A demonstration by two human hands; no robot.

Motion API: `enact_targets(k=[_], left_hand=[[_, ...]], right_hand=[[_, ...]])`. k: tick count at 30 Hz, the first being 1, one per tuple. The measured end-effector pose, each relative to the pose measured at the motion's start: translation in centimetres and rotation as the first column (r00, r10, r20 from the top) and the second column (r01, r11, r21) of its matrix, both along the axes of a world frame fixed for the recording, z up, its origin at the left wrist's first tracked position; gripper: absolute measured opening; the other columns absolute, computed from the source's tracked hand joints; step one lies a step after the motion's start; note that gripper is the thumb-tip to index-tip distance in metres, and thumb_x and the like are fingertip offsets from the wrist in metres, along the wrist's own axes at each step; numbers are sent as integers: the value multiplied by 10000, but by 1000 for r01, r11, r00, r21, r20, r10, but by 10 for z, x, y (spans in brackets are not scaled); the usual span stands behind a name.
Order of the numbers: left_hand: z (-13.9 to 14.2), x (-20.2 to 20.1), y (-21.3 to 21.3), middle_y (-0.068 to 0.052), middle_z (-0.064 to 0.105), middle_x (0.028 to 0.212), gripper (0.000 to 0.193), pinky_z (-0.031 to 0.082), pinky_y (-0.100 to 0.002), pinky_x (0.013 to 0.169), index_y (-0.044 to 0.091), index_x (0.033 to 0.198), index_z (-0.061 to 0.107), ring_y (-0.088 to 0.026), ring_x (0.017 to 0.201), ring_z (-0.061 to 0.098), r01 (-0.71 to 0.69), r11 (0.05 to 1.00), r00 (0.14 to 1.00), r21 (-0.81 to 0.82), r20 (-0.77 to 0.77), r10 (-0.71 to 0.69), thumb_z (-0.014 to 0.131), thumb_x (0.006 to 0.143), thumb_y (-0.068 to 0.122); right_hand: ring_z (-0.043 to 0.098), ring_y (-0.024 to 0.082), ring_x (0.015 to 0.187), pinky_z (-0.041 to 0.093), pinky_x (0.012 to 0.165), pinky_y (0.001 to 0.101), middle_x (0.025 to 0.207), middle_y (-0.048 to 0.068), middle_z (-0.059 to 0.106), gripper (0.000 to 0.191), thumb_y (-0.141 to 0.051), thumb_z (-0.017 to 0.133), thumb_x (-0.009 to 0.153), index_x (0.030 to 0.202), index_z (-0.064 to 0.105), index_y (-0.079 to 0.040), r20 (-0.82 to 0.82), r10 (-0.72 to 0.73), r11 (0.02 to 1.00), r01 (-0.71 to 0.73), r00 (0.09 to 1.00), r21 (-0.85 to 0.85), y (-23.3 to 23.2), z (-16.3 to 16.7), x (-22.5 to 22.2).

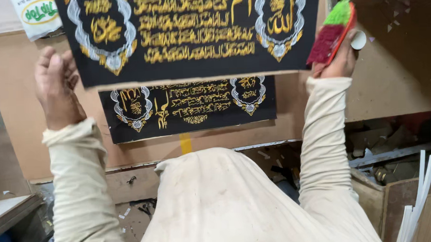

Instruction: The person holds a red brush and sweeps dust off black boards decorated with gold Arabic calligraphy, working one board at a time on the table. They reposition each board, brush its surface, and stack the finished boards on top of a pile at the edge of the table.

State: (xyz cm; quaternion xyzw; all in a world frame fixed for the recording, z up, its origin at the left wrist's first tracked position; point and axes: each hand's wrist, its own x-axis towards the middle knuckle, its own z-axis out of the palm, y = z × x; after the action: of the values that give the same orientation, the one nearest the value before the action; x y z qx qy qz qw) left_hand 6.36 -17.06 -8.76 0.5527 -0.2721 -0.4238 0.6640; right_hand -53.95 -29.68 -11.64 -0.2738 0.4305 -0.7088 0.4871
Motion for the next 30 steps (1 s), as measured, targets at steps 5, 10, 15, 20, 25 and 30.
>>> enact_targets(k=[5,10,15,20,25,30], left_hand=[[-31,18,14,-39,638,1197,346,508,-289,918,-9,1370,593,-119,1028,590,-216,976,770,28,619,153,702,1107,187],[-82,-29,81,-204,588,1198,415,441,-498,1011,46,1415,677,-376,1160,550,-314,890,376,330,904,-203,721,1097,308],[-93,-38,92,-169,590,1257,418,410,-484,1084,101,1499,625,-353,1199,539,-213,931,440,296,880,-179,597,1121,277],[-96,-32,91,-135,586,1474,416,231,-515,1155,100,1514,589,-362,1351,480,-184,914,514,361,828,-223,531,1130,249],[-106,-22,95,-68,544,1563,440,122,-498,1201,70,1522,550,-307,1537,363,-132,923,569,361,790,-228,513,1114,229],[-114,-7,99,-85,504,1610,444,119,-517,1222,57,1538,516,-294,1565,334,-93,949,587,301,786,-192,490,1124,217]], right_hand=[[598,101,602,467,529,290,765,14,685,471,-442,592,1078,979,718,0,-545,-204,973,230,813,-22,-23,14,47],[696,110,653,590,603,303,747,19,676,510,-584,706,918,899,572,-92,-764,137,985,-3,630,173,50,-22,201],[680,335,716,552,642,449,837,134,646,487,-560,738,868,897,632,-85,-915,404,731,-604,5,319,109,-49,329],[698,346,721,565,613,461,861,148,645,409,-504,690,934,942,656,-97,-945,318,761,-575,-71,299,85,-36,329],[692,390,842,544,775,503,920,198,702,487,-521,711,953,1017,657,-42,-956,262,876,382,133,293,10,-7,151],[700,391,783,542,762,528,861,182,730,432,-455,779,905,935,677,-36,-977,198,814,569,-77,120,15,7,38]])
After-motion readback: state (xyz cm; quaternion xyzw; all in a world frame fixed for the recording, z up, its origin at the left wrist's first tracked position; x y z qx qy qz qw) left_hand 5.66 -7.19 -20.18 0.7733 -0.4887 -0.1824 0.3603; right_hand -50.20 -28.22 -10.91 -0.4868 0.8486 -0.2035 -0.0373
